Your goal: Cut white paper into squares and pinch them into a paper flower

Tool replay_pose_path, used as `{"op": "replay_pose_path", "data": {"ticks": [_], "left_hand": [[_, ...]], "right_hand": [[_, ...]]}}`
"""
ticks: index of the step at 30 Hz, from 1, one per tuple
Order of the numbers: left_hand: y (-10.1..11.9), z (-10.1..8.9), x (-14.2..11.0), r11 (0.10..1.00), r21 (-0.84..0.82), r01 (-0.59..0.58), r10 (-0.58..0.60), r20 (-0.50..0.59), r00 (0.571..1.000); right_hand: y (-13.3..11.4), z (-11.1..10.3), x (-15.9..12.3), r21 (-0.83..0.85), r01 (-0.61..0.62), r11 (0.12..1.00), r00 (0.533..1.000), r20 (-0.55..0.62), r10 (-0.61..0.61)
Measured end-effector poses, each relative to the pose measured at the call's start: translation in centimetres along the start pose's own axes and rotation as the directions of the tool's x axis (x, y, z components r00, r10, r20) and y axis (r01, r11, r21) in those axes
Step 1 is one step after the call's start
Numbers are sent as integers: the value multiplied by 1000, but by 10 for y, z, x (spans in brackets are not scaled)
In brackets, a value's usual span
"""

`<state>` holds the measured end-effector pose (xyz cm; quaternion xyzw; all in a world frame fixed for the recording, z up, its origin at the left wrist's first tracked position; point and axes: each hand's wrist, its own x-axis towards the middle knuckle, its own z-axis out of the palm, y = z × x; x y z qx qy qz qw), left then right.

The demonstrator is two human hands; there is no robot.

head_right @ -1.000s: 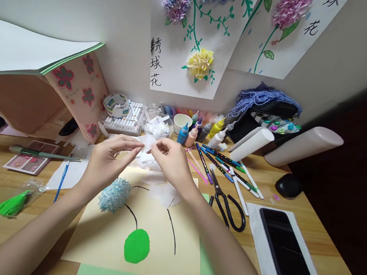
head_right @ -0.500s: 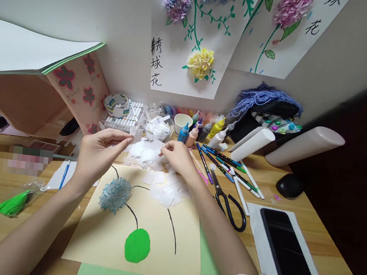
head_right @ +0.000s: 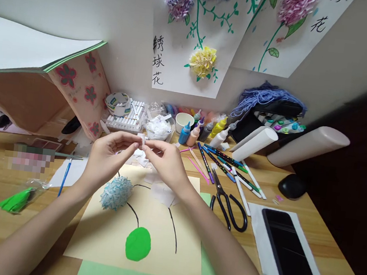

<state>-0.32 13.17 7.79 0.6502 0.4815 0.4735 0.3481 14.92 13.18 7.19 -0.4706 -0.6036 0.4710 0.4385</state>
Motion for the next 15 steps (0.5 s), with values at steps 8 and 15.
{"op": "replay_pose_path", "data": {"ticks": [8, 15], "left_hand": [[2, 1, -1, 993, 68, -92, 96, -59, 994], [5, 2, -3, 937, 264, -227, 252, -62, 966]], "right_hand": [[-4, -1, 0, 74, -69, 995, 997, 52, 65], [-11, 0, -1, 94, -85, 992, 995, 69, 79]]}}
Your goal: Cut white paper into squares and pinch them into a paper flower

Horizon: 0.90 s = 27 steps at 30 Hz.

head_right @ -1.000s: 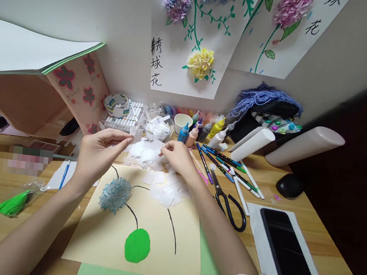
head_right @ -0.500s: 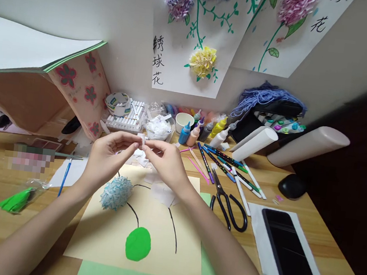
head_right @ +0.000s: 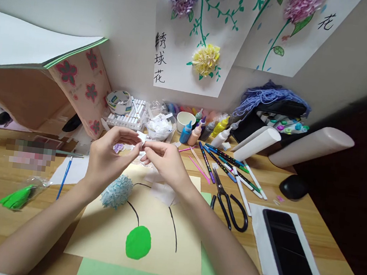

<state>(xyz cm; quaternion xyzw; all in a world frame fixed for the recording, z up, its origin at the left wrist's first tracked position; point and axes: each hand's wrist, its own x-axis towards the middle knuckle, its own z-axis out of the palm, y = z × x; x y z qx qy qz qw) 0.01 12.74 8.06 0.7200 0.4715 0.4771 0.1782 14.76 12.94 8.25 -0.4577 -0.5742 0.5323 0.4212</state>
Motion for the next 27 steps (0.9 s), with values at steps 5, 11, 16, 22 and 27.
{"op": "replay_pose_path", "data": {"ticks": [5, 11, 16, 22, 27], "left_hand": [[0, 0, 0, 998, 43, -42, 43, -20, 999], [0, 1, -1, 991, 95, -93, 96, -33, 995], [-2, 2, -2, 970, 161, -182, 189, -28, 982], [-3, 3, -3, 943, 222, -249, 254, 6, 967], [-2, 1, -1, 950, 205, -237, 236, 32, 971]], "right_hand": [[4, 0, 0, 13, 1, 1000, 1000, -23, -1], [13, -1, 3, 147, -29, 989, 999, -20, 32], [13, -3, 5, 179, -30, 983, 997, -59, 41], [6, -5, 1, 101, -5, 995, 998, -55, 11], [4, -5, -1, 87, 21, 996, 1000, -11, -20]]}}
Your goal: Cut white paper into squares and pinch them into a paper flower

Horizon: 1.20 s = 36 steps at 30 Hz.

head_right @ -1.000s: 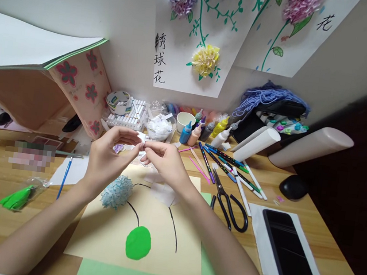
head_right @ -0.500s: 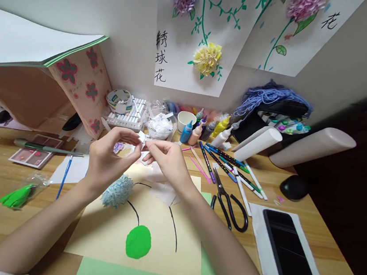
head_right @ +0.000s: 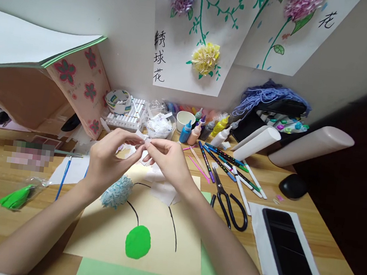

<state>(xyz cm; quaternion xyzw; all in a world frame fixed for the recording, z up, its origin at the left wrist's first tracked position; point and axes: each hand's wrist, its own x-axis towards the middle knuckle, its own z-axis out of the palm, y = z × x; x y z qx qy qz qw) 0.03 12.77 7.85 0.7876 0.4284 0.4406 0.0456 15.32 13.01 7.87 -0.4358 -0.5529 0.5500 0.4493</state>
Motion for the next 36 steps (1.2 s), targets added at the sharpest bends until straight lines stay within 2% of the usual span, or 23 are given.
{"op": "replay_pose_path", "data": {"ticks": [4, 10, 29, 36], "left_hand": [[0, 0, 0, 1000, 21, 17, -16, -40, 999], [-1, 1, -2, 1000, 24, -10, 12, -65, 998], [2, -1, 0, 1000, 9, -28, 28, -72, 997], [4, -1, -2, 1000, 4, -30, 30, -43, 999]], "right_hand": [[-1, 1, -2, 29, -23, 999, 999, 34, 22], [-4, 2, -3, 43, -50, 998, 999, 14, 49], [-6, 2, -4, -5, -3, 1000, 1000, 4, 3], [-4, 3, -2, -52, 9, 999, 999, -43, -11]]}}
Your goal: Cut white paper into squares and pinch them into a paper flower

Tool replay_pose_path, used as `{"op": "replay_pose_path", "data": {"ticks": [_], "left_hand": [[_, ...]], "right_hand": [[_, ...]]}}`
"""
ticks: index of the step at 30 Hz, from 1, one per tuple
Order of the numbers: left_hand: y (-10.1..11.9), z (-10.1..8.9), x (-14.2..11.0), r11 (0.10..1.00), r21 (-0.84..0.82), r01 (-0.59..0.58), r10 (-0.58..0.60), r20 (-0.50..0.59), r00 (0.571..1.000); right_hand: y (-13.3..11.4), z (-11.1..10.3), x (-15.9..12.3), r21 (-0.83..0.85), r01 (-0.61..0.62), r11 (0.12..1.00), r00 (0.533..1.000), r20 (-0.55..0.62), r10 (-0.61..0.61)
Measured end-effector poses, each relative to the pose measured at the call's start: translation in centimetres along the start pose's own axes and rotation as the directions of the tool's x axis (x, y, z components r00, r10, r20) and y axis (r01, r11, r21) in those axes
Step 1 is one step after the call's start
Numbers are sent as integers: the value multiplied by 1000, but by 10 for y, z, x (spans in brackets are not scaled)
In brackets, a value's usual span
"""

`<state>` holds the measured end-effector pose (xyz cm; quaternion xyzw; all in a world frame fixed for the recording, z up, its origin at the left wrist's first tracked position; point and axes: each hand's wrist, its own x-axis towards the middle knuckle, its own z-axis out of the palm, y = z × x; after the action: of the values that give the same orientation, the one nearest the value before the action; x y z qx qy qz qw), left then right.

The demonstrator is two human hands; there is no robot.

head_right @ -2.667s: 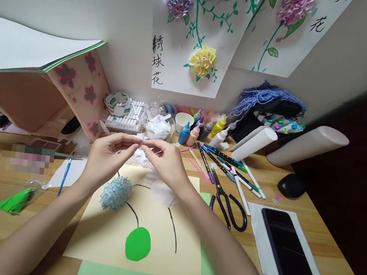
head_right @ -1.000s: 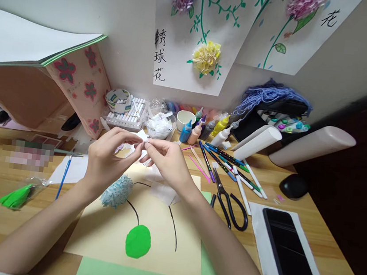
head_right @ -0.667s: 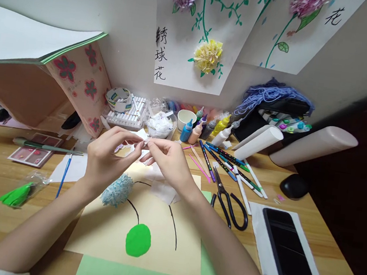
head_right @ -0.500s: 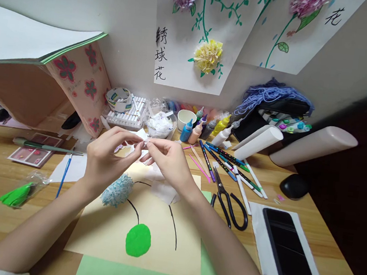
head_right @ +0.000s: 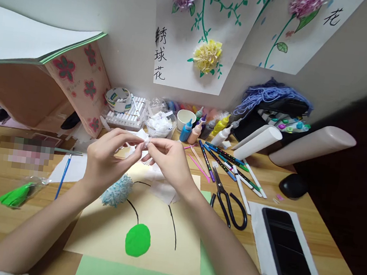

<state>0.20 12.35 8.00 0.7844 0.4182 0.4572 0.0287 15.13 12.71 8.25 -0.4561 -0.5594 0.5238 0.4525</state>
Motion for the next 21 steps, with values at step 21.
{"op": "replay_pose_path", "data": {"ticks": [21], "left_hand": [[-20, -6, 13, 736, -330, 591, -549, 220, 806]], "right_hand": [[6, -4, 9, -83, -48, 995, 994, -100, 40]]}}
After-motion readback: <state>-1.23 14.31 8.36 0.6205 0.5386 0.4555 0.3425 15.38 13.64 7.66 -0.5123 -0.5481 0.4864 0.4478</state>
